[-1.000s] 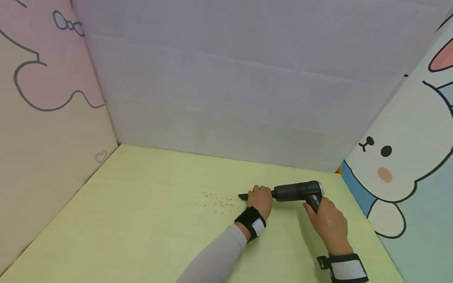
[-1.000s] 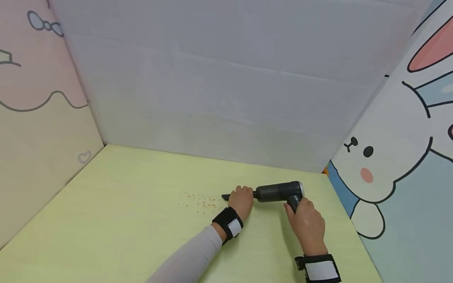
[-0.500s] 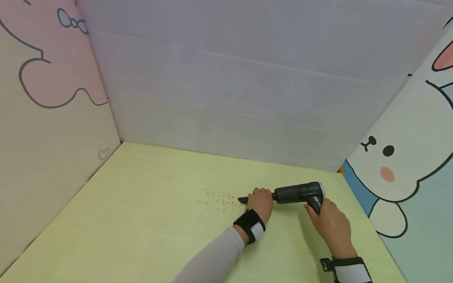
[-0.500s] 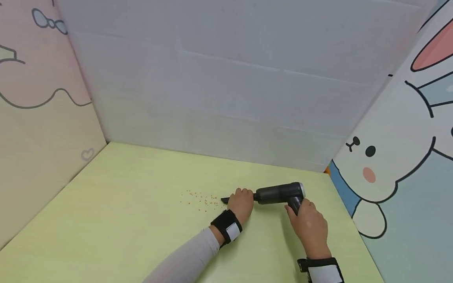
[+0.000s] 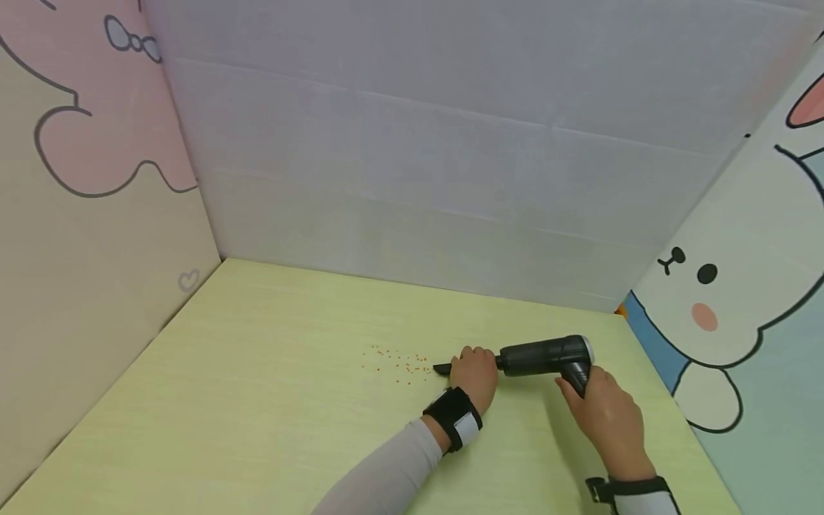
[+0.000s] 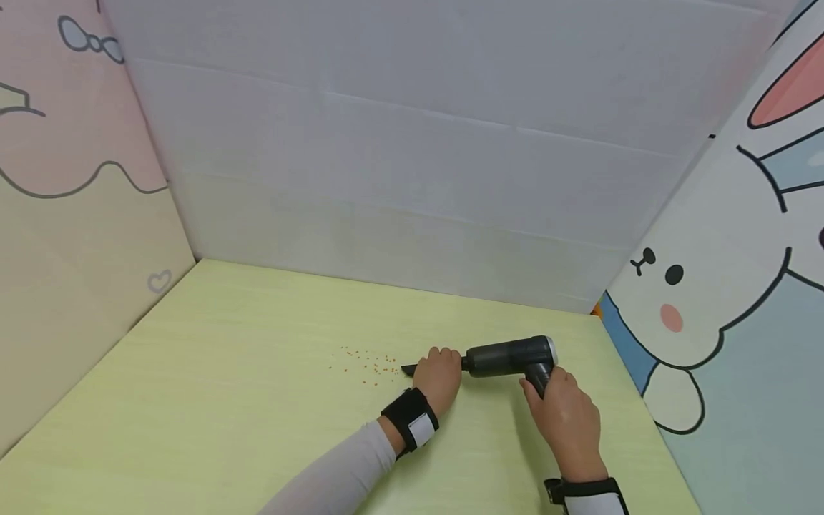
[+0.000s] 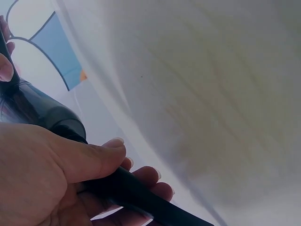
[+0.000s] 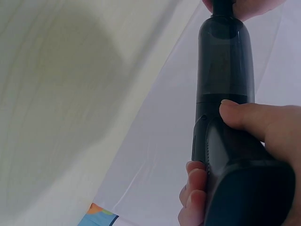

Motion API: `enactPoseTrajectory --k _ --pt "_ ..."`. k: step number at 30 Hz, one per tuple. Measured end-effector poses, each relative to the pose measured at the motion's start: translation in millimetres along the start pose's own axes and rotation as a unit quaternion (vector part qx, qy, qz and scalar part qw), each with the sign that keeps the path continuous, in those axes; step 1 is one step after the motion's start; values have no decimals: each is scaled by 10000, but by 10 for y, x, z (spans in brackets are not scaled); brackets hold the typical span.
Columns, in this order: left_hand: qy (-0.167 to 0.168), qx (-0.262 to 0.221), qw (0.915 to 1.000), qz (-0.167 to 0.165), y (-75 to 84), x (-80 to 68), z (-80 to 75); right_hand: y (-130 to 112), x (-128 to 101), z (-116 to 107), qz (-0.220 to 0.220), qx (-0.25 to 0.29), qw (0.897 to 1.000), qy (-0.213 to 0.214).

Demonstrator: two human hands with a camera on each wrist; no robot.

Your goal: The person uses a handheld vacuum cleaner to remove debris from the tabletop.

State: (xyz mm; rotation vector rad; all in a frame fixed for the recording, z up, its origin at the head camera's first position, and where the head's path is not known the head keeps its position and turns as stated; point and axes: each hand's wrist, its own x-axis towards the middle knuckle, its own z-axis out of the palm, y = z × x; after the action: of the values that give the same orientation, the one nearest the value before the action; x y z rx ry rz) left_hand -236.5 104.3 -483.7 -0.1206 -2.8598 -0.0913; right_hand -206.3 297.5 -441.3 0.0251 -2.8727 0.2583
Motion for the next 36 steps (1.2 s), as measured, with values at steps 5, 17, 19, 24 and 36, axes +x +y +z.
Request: enactPoseTrajectory --k 5,17,19,24,36 --pt "145 9 9999 -15 2 -34 51 -14 -37 -15 -8 -27 10000 -61" --pt "-115 -32 9999 -5 -10 -112 26 -28 -107 -10 103 -99 9996 -233" --pt "-68 -28 10000 -11 -13 -120 11 -33 -107 -17 105 -107 9996 -232" --pt "-23 40 10000 -13 -9 -121 22 -40 -98 -30 113 -109 9996 -232" --pt "-25 -24 9999 161 -29 4 138 -55 -66 -2 89 -96 9999 27"
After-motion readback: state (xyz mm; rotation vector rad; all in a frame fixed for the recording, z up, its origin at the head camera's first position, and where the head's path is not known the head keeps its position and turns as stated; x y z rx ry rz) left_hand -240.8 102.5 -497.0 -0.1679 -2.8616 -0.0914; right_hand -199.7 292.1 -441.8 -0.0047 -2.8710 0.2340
